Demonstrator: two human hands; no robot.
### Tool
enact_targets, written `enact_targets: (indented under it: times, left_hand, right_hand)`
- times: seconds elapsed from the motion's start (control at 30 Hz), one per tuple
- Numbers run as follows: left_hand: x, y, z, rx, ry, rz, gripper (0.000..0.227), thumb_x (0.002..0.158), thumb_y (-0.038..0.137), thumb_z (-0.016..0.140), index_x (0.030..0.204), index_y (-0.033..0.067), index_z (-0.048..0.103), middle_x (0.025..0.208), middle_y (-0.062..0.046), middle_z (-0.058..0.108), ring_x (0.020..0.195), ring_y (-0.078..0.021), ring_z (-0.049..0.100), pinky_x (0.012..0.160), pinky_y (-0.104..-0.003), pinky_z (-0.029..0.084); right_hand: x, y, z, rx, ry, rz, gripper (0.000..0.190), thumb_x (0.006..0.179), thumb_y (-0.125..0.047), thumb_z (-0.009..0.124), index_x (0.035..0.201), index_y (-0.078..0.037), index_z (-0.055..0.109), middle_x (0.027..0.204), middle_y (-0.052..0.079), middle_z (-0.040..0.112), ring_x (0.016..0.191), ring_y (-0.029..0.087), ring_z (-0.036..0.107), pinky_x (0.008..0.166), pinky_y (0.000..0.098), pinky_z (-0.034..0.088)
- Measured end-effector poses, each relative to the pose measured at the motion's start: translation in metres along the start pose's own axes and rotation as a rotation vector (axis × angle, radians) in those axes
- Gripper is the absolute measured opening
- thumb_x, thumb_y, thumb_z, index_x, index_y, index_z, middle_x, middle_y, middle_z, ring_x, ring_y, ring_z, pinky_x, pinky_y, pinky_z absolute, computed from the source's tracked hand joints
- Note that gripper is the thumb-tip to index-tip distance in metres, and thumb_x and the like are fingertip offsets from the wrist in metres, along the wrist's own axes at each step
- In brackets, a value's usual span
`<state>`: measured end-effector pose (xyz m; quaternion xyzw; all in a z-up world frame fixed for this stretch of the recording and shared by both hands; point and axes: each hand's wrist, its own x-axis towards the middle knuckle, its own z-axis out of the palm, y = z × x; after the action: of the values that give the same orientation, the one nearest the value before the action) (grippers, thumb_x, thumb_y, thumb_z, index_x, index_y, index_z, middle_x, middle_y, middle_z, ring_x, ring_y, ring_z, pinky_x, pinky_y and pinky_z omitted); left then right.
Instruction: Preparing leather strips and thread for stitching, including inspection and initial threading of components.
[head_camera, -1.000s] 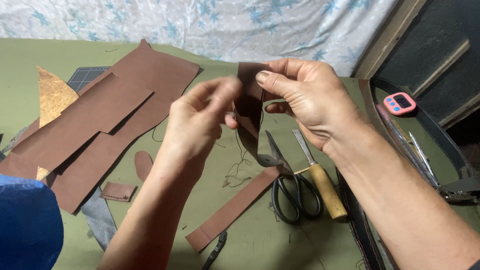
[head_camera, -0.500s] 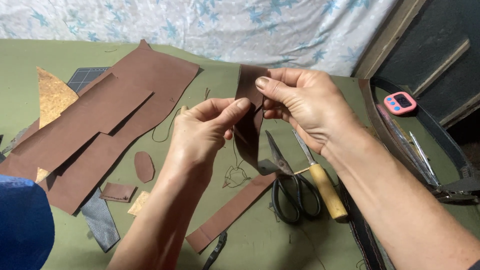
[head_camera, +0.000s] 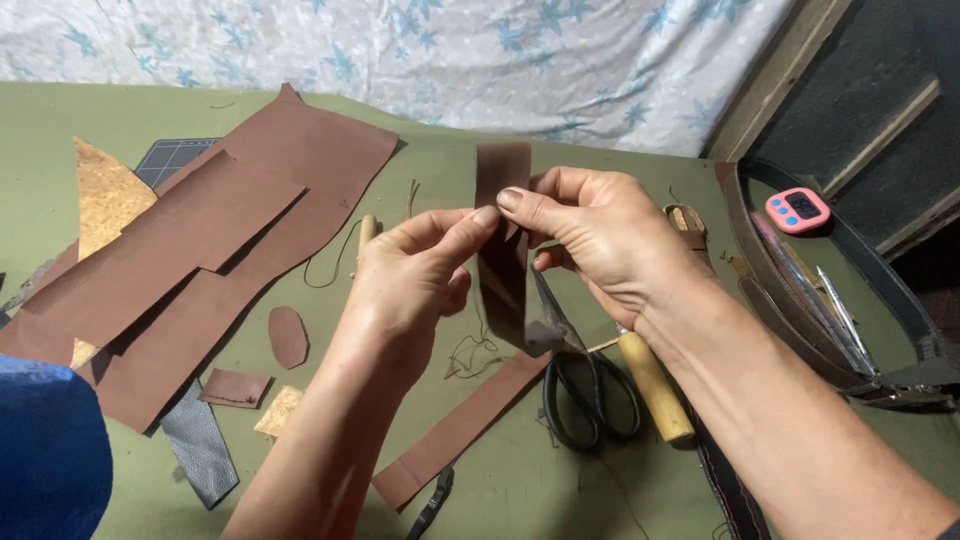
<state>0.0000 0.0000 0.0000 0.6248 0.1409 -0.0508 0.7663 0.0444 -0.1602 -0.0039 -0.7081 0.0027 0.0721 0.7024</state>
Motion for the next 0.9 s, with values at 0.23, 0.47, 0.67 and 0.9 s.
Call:
enact_targets:
  times: [0.23, 0.47, 0.67, 0.9]
  left_hand:
    - [0.006, -0.006, 0.002, -0.058, 0.006, -0.029, 0.02, 0.092, 0.019, 0.075, 0.104, 0.0047, 0.08, 0.083, -0.004, 0.068, 0.055, -0.0121, 0.041, 0.065, -0.019, 0.042]
    - [0.011, -0.012, -0.003, -0.052, -0.032, 0.063, 0.023, 0.093, 0.026, 0.073, 0.099, 0.0052, 0.08, 0.057, -0.006, 0.062, 0.049, -0.0091, 0.05, 0.101, -0.026, 0.018]
    - [0.007, -0.009, -0.003, -0.036, -0.081, 0.004, 0.02, 0.086, 0.015, 0.079, 0.099, -0.0011, 0.08, 0.075, -0.008, 0.07, 0.056, -0.0123, 0.052, 0.05, -0.022, 0.03]
    - [0.011, -0.017, -0.002, -0.052, -0.06, 0.012, 0.019, 0.086, 0.019, 0.081, 0.093, 0.0008, 0.079, 0.064, -0.005, 0.061, 0.05, -0.0123, 0.048, 0.047, -0.024, 0.027]
  right_hand:
    - [-0.003, 0.003, 0.006, -0.012, 0.035, -0.025, 0.016, 0.093, -0.011, 0.077, 0.081, -0.005, 0.069, 0.069, 0.008, 0.07, 0.06, 0.016, 0.063, 0.055, 0.0268, 0.046]
    - [-0.009, 0.006, 0.008, -0.057, 0.064, 0.045, 0.009, 0.089, -0.016, 0.079, 0.092, -0.008, 0.076, 0.08, 0.002, 0.074, 0.071, 0.011, 0.064, 0.056, 0.026, 0.046]
    - [-0.001, 0.016, -0.003, 0.1, 0.01, 0.046, 0.012, 0.09, -0.014, 0.079, 0.085, -0.007, 0.071, 0.074, 0.005, 0.071, 0.067, 0.013, 0.06, 0.058, 0.0268, 0.042]
    - [-0.004, 0.013, -0.004, 0.123, -0.004, 0.091, 0.016, 0.093, -0.021, 0.077, 0.087, -0.007, 0.071, 0.072, 0.003, 0.065, 0.068, 0.013, 0.056, 0.06, 0.0286, 0.042]
